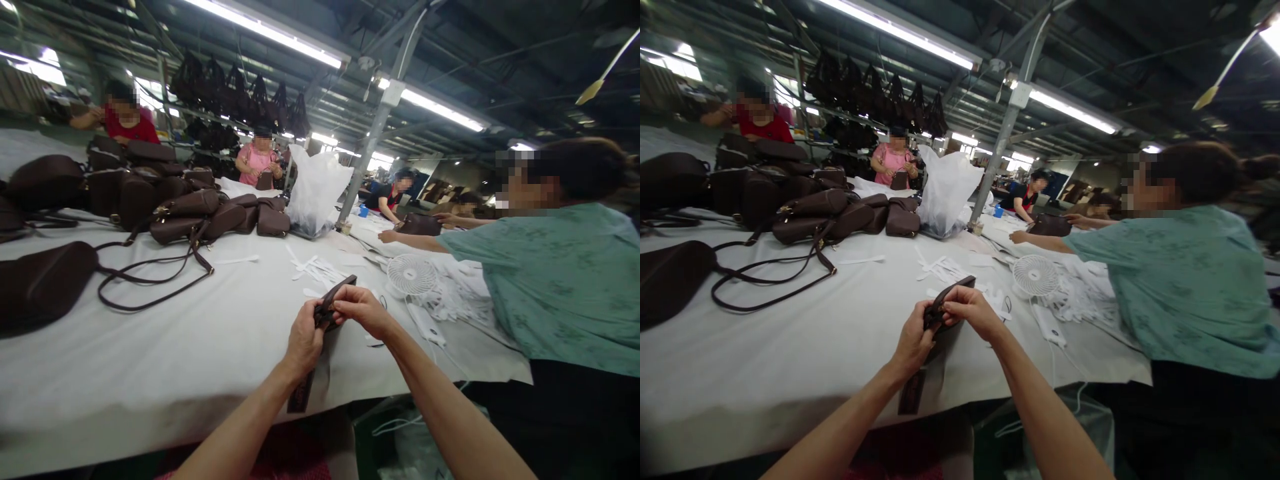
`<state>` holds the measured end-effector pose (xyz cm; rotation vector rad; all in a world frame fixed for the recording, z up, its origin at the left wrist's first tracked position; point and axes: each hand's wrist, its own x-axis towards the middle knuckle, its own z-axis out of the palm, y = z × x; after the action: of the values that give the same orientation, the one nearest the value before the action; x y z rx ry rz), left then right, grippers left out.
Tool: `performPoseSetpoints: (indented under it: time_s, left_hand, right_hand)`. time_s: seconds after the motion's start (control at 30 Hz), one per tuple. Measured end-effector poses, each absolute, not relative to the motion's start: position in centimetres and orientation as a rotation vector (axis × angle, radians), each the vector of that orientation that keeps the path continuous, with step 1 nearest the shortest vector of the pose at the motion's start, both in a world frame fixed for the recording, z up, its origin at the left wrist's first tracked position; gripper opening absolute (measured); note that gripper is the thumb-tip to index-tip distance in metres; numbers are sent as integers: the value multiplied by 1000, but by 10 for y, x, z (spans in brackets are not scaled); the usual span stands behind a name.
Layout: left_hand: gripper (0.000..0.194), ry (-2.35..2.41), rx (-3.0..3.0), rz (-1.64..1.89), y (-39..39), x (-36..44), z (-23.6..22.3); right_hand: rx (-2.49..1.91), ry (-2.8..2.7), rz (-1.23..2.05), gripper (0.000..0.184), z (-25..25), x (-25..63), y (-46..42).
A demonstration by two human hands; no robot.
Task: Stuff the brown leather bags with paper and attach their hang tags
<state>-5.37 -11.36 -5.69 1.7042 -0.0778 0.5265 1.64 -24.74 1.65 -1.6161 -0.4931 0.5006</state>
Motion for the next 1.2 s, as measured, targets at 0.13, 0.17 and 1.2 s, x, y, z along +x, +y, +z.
performPoseSetpoints:
  time_s: [0.13, 0.17, 1.2]
  left_hand:
    - [31, -160, 1654, 384, -93, -55, -53]
    - [38, -231, 1595, 280, -85, -54, -53]
    - [31, -220, 1693, 324, -45, -62, -56]
  right_hand:
    - [-1582, -490, 565, 29, 15, 9, -238]
    - [-1576, -475, 572, 29, 15, 7, -235]
    - [-2817, -1382, -204, 108, 55, 3, -243]
